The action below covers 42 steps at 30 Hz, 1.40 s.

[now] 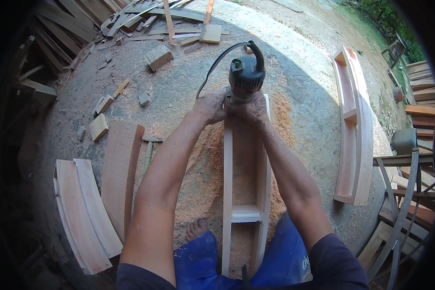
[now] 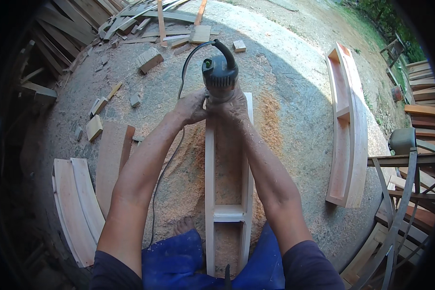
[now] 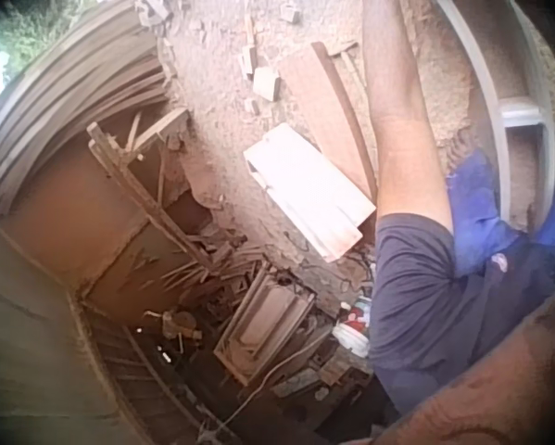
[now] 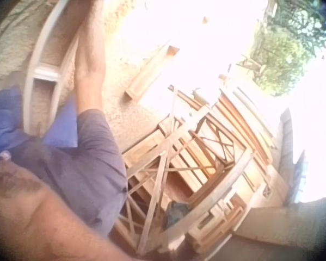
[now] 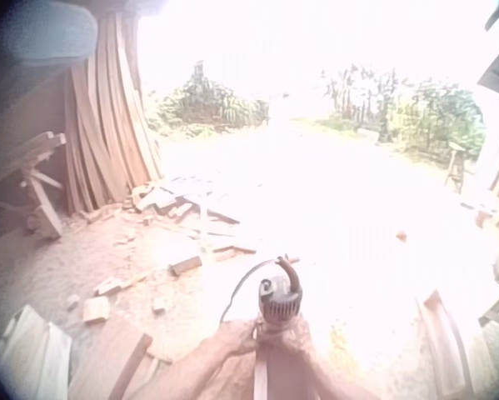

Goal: The person uses a router to carve the inner and outer edges of a wooden box on the ground. They move the tool along the wood while holding the box steady by hand, creating sawdust across the floor.

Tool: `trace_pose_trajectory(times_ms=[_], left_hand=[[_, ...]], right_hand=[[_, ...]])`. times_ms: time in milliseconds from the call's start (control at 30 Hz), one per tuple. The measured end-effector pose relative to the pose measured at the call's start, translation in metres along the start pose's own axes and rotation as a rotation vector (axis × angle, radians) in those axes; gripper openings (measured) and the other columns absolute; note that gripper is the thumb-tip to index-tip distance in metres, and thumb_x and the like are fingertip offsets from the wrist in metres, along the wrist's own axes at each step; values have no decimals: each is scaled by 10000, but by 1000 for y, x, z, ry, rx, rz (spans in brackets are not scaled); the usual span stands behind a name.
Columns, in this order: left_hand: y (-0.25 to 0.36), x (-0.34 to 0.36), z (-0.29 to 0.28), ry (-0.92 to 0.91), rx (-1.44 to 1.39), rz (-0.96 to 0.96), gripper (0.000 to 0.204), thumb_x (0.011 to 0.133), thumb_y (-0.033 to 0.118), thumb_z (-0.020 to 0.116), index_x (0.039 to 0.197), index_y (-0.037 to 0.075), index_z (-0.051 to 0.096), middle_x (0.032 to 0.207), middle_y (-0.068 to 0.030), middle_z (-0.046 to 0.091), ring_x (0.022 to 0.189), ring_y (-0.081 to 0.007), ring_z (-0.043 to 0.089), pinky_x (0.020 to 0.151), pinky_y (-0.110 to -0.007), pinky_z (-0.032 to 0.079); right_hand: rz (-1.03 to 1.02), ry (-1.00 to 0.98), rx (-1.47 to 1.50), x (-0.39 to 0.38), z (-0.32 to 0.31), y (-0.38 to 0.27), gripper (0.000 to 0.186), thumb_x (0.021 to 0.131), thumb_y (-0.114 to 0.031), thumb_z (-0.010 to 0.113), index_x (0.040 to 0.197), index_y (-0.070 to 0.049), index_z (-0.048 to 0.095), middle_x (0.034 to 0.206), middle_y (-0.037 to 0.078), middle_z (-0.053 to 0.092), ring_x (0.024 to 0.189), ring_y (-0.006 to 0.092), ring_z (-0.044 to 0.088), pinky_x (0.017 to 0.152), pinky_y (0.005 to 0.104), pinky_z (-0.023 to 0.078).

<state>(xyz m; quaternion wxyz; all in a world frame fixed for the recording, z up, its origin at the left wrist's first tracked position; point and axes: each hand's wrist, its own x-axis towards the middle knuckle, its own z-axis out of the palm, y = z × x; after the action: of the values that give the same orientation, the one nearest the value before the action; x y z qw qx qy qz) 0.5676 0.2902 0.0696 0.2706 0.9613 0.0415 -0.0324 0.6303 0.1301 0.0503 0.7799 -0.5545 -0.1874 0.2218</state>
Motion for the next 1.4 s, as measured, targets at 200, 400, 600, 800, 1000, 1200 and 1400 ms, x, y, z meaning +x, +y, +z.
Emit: trace_pose_trajectory(times_ms=[200, 400, 600, 800, 1000, 1200, 1400], left_hand=[[-1, -10, -6, -32, -27, -10, 727, 806, 394, 848, 1418, 138, 549, 1340, -180, 658, 1270, -390, 611, 1054, -456, 514], [-14, -18, 1, 62, -76, 56, 786, 787, 418, 866, 1445, 139, 539, 1366, -180, 638, 1290, -383, 606, 1060, -456, 514], [1, -24, -6, -26, -74, 3, 762, 796, 424, 864, 1420, 101, 569, 1361, -198, 652, 1273, -383, 625, 1058, -460, 515], [6, -43, 2, -22, -104, 49, 710, 807, 371, 869, 1394, 84, 592, 1305, -212, 688, 1230, -381, 652, 1042, -463, 521], [10, -67, 15, -64, -153, 71, 665, 813, 272, 865, 1391, 82, 598, 1311, -217, 678, 1233, -380, 646, 1047, -457, 518], [14, -101, 38, 71, -165, 102, 611, 787, 259, 877, 1328, 133, 623, 1248, -169, 674, 1183, -389, 626, 1007, -479, 534], [42, -148, 37, 9, -196, 143, 696, 796, 207, 869, 1415, 108, 568, 1374, -194, 610, 1295, -391, 580, 1079, -471, 499]], right_hand=[[18, -42, 49, 4, 2, 10, 890, 653, 21, 902, 1422, -125, 480, 1282, 22, 641, 1144, 152, 639, 932, 337, 568], [17, -83, -289, 16, -5, 20, 993, 583, -109, 968, 1425, -107, 440, 1269, 23, 644, 1160, 153, 622, 1004, 338, 532], [18, -96, -490, 4, -5, 3, 994, 583, -160, 962, 1425, -102, 437, 1282, 42, 618, 1184, 171, 601, 1049, 334, 496], [-18, -138, -659, -17, -2, -6, 969, 602, -244, 934, 1426, -85, 450, 1322, 91, 584, 1241, 242, 584, 1099, 336, 460], [-40, -147, -712, -47, 0, 1, 950, 633, -299, 915, 1436, -79, 457, 1330, 112, 577, 1257, 265, 587, 1113, 348, 453], [-92, -133, -617, -84, 3, 7, 946, 669, -331, 897, 1463, -83, 446, 1331, 114, 559, 1257, 263, 574, 1127, 340, 446], [-63, -173, -879, -131, 7, 4, 910, 697, -361, 883, 1458, -88, 464, 1333, 123, 545, 1271, 269, 558, 1120, 342, 454]])
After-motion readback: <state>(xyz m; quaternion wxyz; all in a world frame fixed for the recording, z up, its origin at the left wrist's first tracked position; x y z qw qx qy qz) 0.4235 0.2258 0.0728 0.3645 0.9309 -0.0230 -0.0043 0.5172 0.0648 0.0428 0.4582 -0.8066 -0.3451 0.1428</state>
